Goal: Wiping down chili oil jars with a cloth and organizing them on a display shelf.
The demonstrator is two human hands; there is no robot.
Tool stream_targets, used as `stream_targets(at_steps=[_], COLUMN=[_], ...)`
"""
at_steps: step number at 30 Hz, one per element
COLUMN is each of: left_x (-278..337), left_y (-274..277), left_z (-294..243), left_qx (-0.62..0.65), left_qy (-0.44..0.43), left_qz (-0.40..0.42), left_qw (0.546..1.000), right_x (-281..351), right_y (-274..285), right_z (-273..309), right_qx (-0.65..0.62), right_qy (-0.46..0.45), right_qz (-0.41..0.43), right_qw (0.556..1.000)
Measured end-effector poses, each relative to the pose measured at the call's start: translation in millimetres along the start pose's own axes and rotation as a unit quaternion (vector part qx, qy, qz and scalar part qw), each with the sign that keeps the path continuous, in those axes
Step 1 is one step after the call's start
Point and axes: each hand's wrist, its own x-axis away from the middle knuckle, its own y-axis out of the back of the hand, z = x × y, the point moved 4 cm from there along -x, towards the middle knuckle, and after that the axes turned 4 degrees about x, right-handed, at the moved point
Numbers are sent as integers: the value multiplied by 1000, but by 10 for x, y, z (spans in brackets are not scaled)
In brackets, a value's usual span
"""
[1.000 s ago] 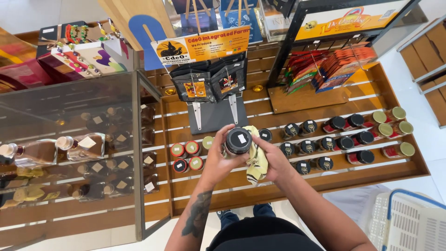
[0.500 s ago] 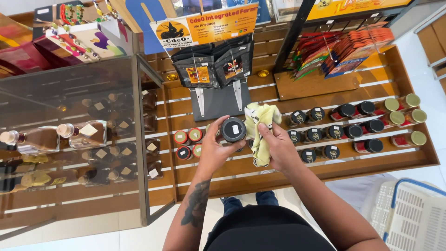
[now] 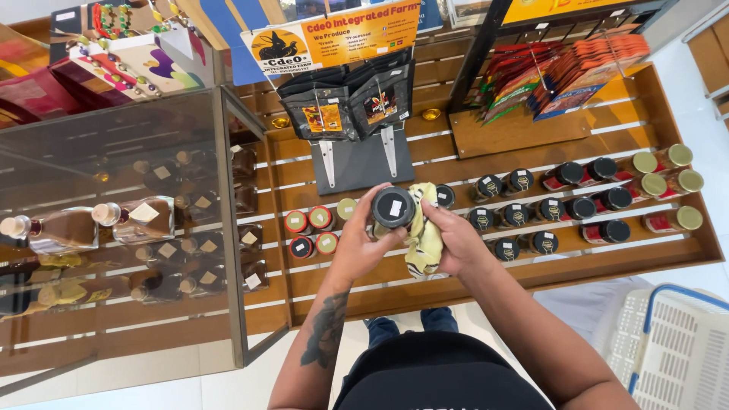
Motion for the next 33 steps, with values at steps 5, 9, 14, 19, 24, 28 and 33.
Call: stream_targets(at_steps=[5, 9, 14, 19, 24, 28, 33], left_x=[-16, -12, 14, 31, 42, 70, 82], left_y=[-31, 18, -40, -83, -29, -109, -169], left_z=[57, 290, 273, 189, 200, 178, 358], left_qx=[5, 125, 166, 149, -7, 5, 49], left_qy=[50, 96, 57, 37, 83, 79, 46], left_qz=[-33, -77, -42, -17, -6, 6, 60], left_qw=[998, 985, 984, 988, 997, 997, 996], right_x=[20, 149, 26, -33, -89, -182, -307], right_y=[45, -12, 96, 178, 337, 411, 593], right_z=[18, 104, 88, -48, -149, -145, -285], right_qx=[24, 5, -12, 0, 15, -8, -65], right_qy=[41, 48, 5, -12, -5, -17, -85], right_qz=[-25, -31, -16, -8, -19, -14, -14], right_qw=[999, 998, 1000, 1000, 1000, 1000, 994])
